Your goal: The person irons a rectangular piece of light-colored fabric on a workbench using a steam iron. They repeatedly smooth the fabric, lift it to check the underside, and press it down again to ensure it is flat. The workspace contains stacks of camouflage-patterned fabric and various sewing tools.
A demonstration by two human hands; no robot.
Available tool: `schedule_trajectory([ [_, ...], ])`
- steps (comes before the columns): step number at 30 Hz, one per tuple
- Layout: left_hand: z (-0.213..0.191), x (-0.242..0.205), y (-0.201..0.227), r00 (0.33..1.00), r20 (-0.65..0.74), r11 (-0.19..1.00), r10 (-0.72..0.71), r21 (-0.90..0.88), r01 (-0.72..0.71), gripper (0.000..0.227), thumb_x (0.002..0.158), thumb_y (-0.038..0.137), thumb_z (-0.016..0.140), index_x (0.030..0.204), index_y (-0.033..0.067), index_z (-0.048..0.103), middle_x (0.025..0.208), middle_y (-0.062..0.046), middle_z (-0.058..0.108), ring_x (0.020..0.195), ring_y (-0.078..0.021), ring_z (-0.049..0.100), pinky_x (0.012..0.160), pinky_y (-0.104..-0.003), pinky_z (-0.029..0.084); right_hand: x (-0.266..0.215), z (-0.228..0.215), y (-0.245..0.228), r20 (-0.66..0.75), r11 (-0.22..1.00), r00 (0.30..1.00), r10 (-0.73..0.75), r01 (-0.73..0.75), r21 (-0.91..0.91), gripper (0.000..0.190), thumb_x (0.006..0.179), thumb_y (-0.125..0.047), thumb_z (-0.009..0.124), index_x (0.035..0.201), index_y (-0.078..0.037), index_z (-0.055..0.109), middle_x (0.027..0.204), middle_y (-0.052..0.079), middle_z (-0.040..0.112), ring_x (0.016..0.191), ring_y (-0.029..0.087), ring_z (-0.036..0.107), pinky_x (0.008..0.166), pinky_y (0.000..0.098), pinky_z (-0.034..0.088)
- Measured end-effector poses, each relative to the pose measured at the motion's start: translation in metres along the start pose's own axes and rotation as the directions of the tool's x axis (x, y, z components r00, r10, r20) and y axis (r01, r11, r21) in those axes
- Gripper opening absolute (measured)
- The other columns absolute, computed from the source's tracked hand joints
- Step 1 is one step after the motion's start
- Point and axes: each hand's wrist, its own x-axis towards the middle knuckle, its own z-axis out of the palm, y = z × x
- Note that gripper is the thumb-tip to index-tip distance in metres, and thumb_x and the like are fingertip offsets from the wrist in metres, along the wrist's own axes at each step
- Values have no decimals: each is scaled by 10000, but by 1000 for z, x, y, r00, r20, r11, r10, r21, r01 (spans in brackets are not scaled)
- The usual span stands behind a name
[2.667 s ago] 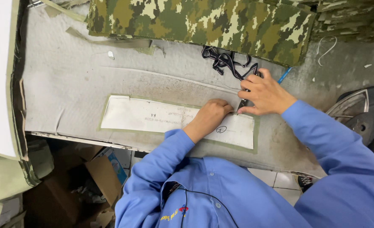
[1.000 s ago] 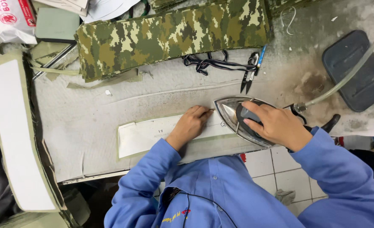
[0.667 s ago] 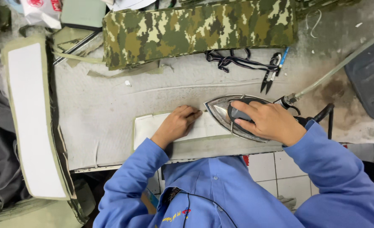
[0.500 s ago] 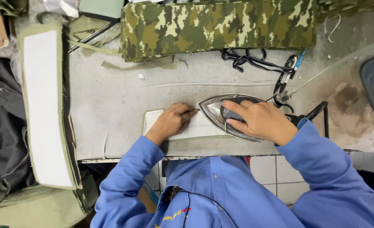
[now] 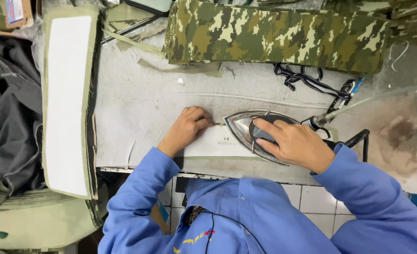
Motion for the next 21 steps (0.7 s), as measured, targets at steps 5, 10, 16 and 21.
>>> schedule_trajectory([
  [5,3,-4,-1,996,-62,995,64,80,-59,101,819,193,584,740,130,593,787,-2,500,807,-161,509,710,-278,367,17,-8,-15,10,997,999,-51,50,56,460,838,-451,358,1260,-267,372,653,73,522,568,328,613,536,439,513],
  [10,-4,-7,-6,997,-56,997,-60,47,63,117,738,234,652,743,145,576,883,-8,504,915,-198,481,762,-328,325,23,-5,-18,15,998,999,-41,40,57,466,822,-433,389,1268,-302,364,659,56,518,581,322,613,550,432,512],
  [16,-4,-11,-5,995,-60,997,-78,23,80,66,729,202,650,715,160,602,885,0,488,958,-195,460,765,-333,290,24,2,-18,9,999,999,-38,37,38,462,818,-442,392,1258,-302,374,666,48,521,576,306,614,550,416,514],
  [21,-12,-27,-5,995,-63,985,78,160,-67,86,810,211,572,754,153,606,851,-14,488,938,-192,486,744,-332,306,35,-5,-31,57,999,997,-44,43,21,456,835,-439,362,1270,-303,357,677,44,537,595,299,626,573,409,522],
])
